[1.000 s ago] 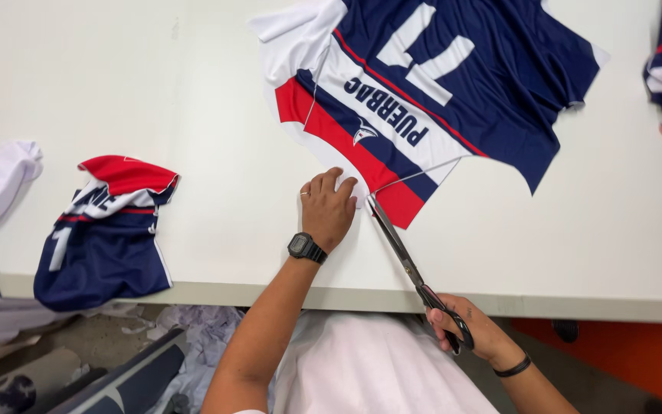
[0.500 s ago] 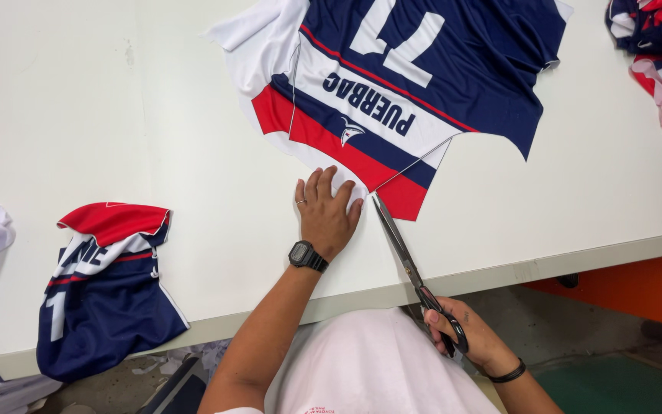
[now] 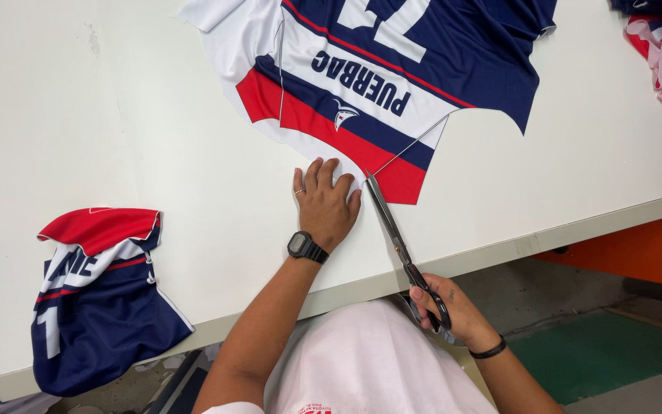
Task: The person uses shears to cut a white fabric piece placed over a blue and red jersey on a white table. The person trims the white fabric along the contours of the jersey, including the collar, shoulders, and side seams, while holding the fabric steady with the left hand.
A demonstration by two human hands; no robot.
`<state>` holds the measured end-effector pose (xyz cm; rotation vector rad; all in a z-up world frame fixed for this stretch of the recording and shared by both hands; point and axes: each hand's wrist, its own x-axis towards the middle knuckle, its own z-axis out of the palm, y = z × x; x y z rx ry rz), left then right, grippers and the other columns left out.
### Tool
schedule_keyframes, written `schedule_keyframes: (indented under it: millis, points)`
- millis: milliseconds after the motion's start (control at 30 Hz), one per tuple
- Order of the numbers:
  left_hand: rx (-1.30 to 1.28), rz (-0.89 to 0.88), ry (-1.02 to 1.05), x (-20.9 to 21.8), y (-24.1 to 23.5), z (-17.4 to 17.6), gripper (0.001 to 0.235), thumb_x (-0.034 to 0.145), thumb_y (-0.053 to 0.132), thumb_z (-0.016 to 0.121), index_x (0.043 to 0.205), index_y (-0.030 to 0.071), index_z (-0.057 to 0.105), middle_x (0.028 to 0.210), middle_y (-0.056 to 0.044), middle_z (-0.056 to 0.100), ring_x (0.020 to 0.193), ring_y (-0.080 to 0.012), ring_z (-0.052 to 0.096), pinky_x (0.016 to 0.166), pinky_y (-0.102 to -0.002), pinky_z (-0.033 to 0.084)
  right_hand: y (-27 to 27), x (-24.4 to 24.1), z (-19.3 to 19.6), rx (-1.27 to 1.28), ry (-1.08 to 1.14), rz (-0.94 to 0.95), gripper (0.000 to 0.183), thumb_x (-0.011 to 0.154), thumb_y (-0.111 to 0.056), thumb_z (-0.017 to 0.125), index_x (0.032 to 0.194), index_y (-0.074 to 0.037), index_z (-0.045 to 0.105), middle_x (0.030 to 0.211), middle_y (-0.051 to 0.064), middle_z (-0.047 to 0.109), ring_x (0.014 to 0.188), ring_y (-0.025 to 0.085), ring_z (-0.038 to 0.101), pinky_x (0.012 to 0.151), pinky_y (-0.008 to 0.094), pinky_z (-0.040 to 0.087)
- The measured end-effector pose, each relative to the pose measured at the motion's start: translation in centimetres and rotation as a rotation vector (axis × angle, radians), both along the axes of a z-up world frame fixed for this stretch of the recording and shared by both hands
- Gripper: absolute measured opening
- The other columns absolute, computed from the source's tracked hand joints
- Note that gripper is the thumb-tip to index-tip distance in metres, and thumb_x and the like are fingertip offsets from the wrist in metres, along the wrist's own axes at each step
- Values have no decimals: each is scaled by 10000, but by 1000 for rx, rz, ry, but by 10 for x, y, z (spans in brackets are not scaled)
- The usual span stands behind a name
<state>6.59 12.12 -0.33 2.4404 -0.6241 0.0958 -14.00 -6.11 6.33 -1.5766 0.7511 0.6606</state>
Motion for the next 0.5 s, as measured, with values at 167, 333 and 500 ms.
schedule_keyframes:
  millis: [167, 333, 500]
  points:
    - [-18, 5, 15, 1, 2, 0, 226, 883, 281, 700, 1062, 146, 718, 1405, -137, 523, 1405, -367, 366, 1160, -654, 175, 3, 8, 1, -52, -24, 28, 496, 842, -552, 688, 753, -78, 575, 543, -2, 547, 457, 100, 556, 430, 251, 450]
    - [-12, 4, 24, 1, 1, 0, 222, 884, 286, 703, 1055, 145, 718, 1400, -135, 524, 1402, -367, 364, 1155, -659, 184, 2, 12, 2, -114, -5, 55, 497, 836, -554, 683, 743, -77, 579, 536, -9, 538, 442, 92, 549, 411, 242, 441]
    - [-5, 11, 23, 1, 1, 1, 222, 882, 287, 704, 1053, 145, 719, 1398, -129, 531, 1406, -366, 368, 1154, -658, 195, 2, 15, 3, -131, 2, 47, 512, 830, -557, 695, 735, -66, 586, 522, -7, 532, 417, 90, 540, 386, 236, 435]
